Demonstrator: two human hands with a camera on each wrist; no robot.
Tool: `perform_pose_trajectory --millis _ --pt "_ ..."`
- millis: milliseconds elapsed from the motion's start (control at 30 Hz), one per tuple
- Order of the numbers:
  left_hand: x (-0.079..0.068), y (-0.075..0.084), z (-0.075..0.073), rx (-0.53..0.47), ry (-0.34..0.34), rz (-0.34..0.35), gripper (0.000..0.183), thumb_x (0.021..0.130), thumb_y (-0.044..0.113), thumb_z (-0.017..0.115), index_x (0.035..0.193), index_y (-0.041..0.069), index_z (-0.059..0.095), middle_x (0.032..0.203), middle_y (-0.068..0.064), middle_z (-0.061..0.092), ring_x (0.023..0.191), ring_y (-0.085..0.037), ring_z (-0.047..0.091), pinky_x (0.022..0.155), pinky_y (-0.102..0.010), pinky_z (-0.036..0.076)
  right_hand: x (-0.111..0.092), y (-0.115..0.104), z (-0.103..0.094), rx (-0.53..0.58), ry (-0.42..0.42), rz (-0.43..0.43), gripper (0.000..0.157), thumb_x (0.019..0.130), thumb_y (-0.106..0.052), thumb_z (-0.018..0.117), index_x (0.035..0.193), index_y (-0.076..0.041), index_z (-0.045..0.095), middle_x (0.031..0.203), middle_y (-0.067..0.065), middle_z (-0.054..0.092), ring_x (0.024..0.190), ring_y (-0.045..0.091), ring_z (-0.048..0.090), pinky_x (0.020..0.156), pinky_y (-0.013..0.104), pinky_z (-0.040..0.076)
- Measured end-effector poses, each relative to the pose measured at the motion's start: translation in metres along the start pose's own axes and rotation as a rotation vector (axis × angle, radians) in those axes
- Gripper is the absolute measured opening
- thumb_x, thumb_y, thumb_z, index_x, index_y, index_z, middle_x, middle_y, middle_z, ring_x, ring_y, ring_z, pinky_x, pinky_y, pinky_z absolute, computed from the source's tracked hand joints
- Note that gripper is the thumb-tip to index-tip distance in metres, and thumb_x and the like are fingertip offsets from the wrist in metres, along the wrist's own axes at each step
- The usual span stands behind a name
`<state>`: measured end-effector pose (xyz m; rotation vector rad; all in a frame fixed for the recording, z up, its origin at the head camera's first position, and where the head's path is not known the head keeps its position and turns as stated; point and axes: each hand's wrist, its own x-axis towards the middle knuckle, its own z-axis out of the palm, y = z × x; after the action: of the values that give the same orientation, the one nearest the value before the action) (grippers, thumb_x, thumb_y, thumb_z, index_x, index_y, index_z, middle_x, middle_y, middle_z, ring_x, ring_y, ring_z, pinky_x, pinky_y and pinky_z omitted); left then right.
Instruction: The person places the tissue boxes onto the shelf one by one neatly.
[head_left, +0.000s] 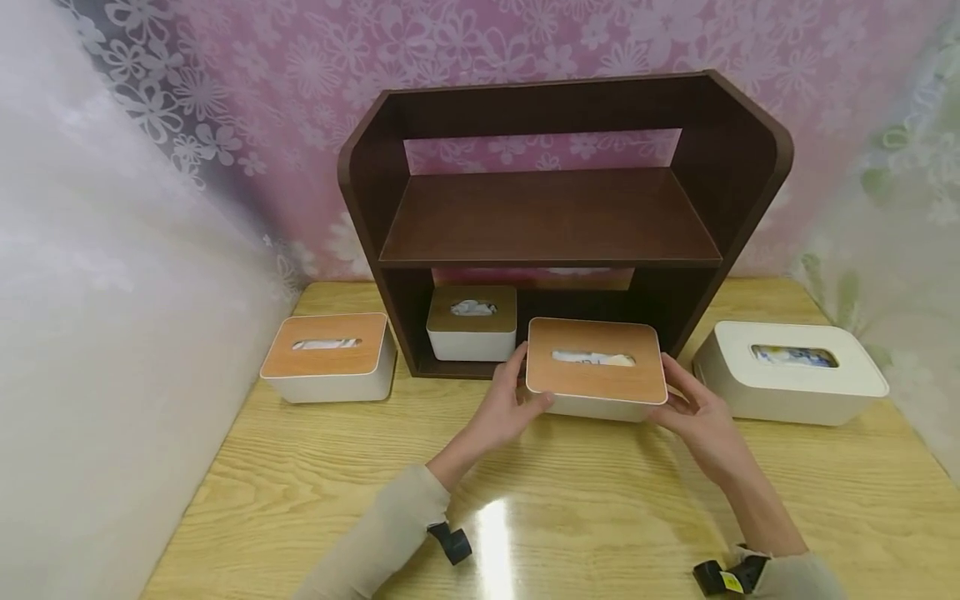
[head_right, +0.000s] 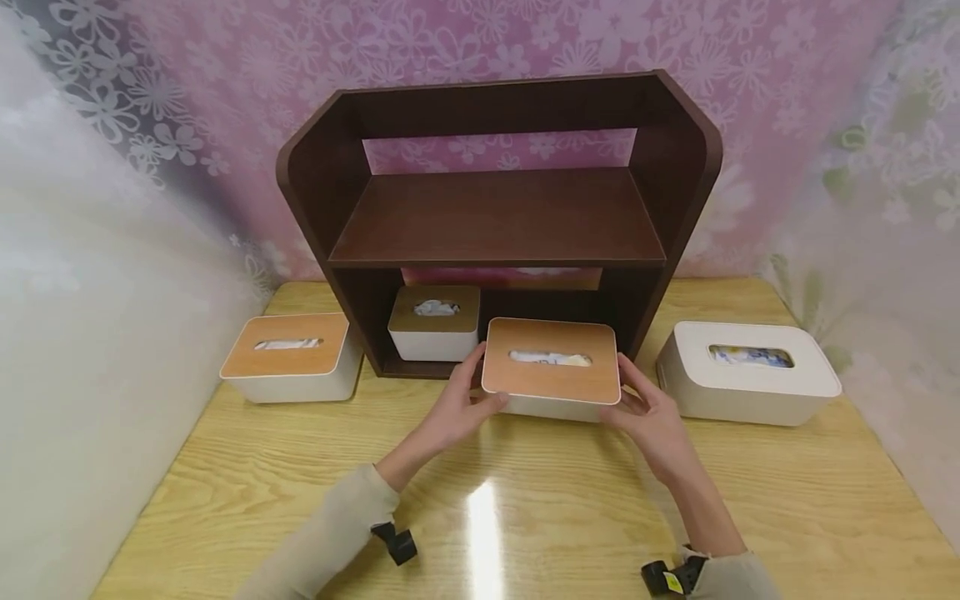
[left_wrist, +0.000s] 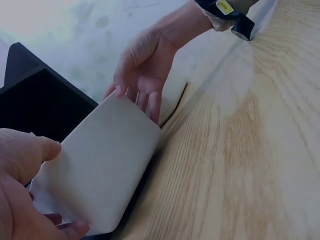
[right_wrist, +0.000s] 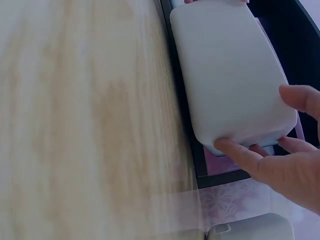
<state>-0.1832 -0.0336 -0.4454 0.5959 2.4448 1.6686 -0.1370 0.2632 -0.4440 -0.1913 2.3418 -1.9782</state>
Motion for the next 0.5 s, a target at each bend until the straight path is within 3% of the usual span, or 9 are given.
perform_pose_trajectory --millis 133,200,267,400,500 --pt "0.0020 0.0018 -0.0026 0.001 0.001 -0.017 0.085 0.096 0.029 0.067 0.160 0.009 0.015 0.135 -0.020 0.038 0.106 -0.021 0.049 0.079 -0.028 0.047 0.0014 -0.0047 0.0014 -0.090 0.031 0.007 0.082 0.095 -0.017 0.068 0.161 -0.022 0.018 0.157 0.024 0.027 0.137 0.030 0.043 0.088 0.012 0.047" --pt "0.0029 0.0024 -0.0033 0.008 0.007 -0.020 0.084 0.095 0.030 0.068 0.159 0.010 0.017 0.132 -0.018 0.040 0.109 -0.022 0.049 0.083 -0.030 0.047 0.0014 -0.0055 0.0020 -0.107 0.041 0.006 0.082 0.095 -0.017 0.068 0.161 -0.021 0.018 0.156 0.024 0.030 0.138 0.036 0.039 0.088 0.011 0.046" --pt "0.0037 0.0029 -0.0038 0.020 0.017 -0.024 0.082 0.095 0.031 0.068 0.158 0.010 0.021 0.129 -0.016 0.042 0.109 -0.023 0.048 0.086 -0.033 0.047 0.0016 -0.0057 0.0027 -0.105 0.052 0.000 0.081 0.095 -0.016 0.068 0.160 -0.017 0.020 0.153 0.023 0.033 0.136 0.027 0.045 0.087 0.012 0.047" --pt "0.0055 0.0040 -0.0040 0.032 0.045 -0.045 0.078 0.094 0.034 0.068 0.156 0.012 0.027 0.121 -0.012 0.045 0.108 -0.027 0.048 0.088 -0.036 0.046 0.0031 -0.0056 0.0052 -0.150 0.102 -0.021 0.075 0.095 -0.017 0.068 0.156 -0.005 0.027 0.144 0.020 0.041 0.115 -0.005 0.049 0.084 0.011 0.048" --pt "0.0065 0.0052 -0.0041 0.033 0.061 -0.050 0.075 0.093 0.035 0.068 0.154 0.011 0.030 0.118 -0.011 0.045 0.106 -0.029 0.049 0.086 -0.036 0.047 0.0043 -0.0077 0.0077 -0.207 0.148 -0.029 0.069 0.095 -0.018 0.069 0.149 0.002 0.031 0.142 0.019 0.042 0.109 -0.010 0.047 0.082 0.010 0.047"
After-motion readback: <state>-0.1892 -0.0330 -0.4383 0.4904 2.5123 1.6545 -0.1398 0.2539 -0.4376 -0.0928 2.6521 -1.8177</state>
